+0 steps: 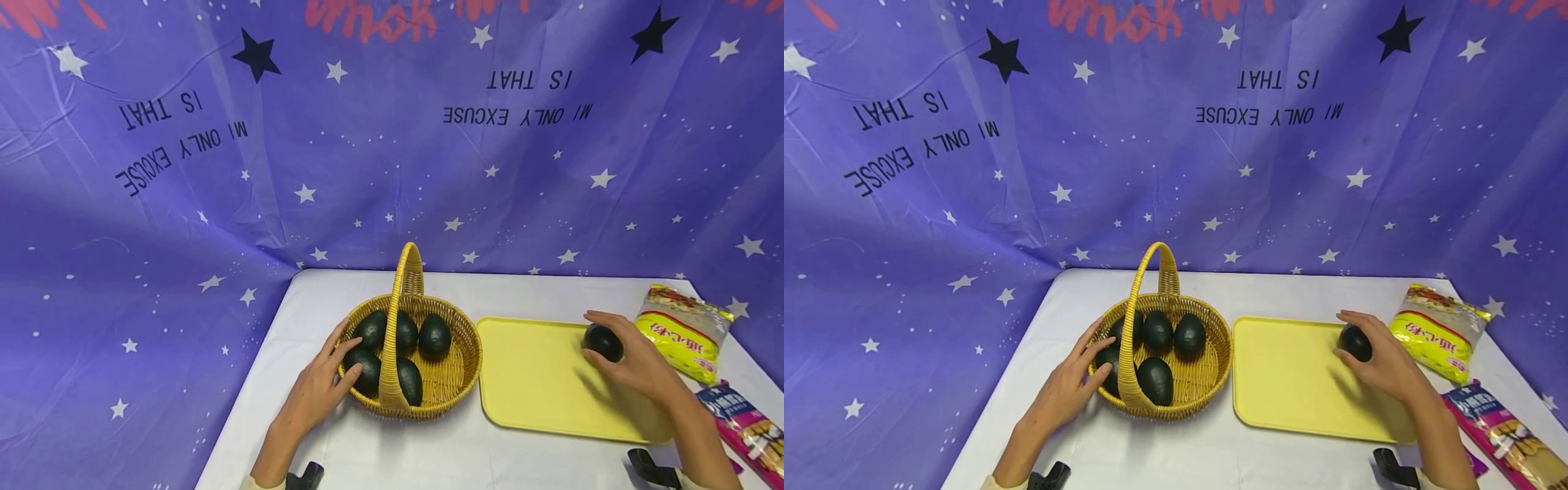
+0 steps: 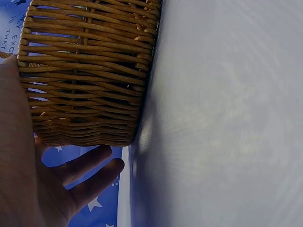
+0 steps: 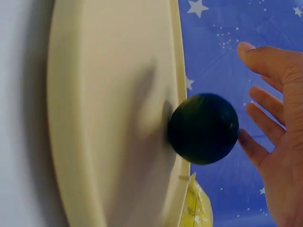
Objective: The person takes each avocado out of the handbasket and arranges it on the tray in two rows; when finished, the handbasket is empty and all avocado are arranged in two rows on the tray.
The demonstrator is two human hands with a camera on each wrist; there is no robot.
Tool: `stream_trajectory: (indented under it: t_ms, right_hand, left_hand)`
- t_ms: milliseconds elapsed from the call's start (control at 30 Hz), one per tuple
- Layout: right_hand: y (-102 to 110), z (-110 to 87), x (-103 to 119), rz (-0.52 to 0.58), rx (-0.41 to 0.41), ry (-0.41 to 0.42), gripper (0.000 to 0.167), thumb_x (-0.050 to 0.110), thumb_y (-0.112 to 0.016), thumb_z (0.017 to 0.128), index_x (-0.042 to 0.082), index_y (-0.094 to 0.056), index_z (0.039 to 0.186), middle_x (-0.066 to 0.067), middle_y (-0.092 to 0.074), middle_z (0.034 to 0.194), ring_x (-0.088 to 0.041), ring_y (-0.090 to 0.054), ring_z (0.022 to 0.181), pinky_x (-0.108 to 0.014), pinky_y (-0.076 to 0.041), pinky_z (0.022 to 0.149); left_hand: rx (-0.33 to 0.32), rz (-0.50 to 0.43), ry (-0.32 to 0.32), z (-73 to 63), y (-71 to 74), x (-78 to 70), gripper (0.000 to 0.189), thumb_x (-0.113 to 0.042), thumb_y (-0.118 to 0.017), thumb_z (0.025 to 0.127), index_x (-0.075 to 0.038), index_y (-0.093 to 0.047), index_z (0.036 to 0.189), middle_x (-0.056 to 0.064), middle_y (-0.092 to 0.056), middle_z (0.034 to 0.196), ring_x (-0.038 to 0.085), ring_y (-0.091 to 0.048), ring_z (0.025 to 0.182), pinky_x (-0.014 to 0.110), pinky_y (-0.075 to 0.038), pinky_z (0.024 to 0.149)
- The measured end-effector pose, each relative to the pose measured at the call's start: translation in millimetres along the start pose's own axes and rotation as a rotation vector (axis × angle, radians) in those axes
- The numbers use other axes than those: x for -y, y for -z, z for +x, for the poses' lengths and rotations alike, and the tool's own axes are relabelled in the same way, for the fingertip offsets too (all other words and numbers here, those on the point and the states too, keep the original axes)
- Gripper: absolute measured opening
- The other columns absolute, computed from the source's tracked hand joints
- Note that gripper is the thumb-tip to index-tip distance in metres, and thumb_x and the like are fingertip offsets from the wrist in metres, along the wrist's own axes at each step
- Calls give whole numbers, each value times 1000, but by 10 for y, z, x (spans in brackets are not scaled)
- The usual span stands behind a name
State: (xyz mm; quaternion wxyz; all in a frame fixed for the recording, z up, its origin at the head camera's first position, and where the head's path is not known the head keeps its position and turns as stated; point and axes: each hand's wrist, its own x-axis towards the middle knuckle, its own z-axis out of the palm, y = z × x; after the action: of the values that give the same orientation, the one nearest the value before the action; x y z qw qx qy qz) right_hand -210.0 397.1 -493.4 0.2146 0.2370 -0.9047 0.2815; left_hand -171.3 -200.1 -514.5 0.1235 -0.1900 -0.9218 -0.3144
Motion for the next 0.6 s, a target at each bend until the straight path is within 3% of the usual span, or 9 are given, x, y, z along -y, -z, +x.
stream_trajectory:
  t_ms: [267,500,600]
  right_hand:
    - [-70,97,158,-16,-9,29,79,-1,-94,76,7,-62,148,-18,-65,138,11,-42,133,-1,-22,106]
    - [-88,244,401,-39,25,-12,77,11,-92,85,18,-59,154,-14,-63,144,-38,-59,127,-7,-27,108]
    - [-114,292,477,-40,27,-13,75,14,-91,87,19,-58,154,-12,-63,145,-41,-61,124,-10,-32,105]
  left_hand:
    - [1,3,3,-11,3,1,53,-49,-59,109,-29,-55,158,-8,-19,180,-2,-49,68,27,-44,66]
    - [-2,-5,8,-8,-3,2,53,-49,-59,109,-29,-55,159,-8,-20,180,-2,-50,70,26,-45,66]
    - [-1,-17,7,-8,-8,-4,54,-48,-59,109,-29,-54,159,-8,-20,180,-2,-50,70,26,-45,65]
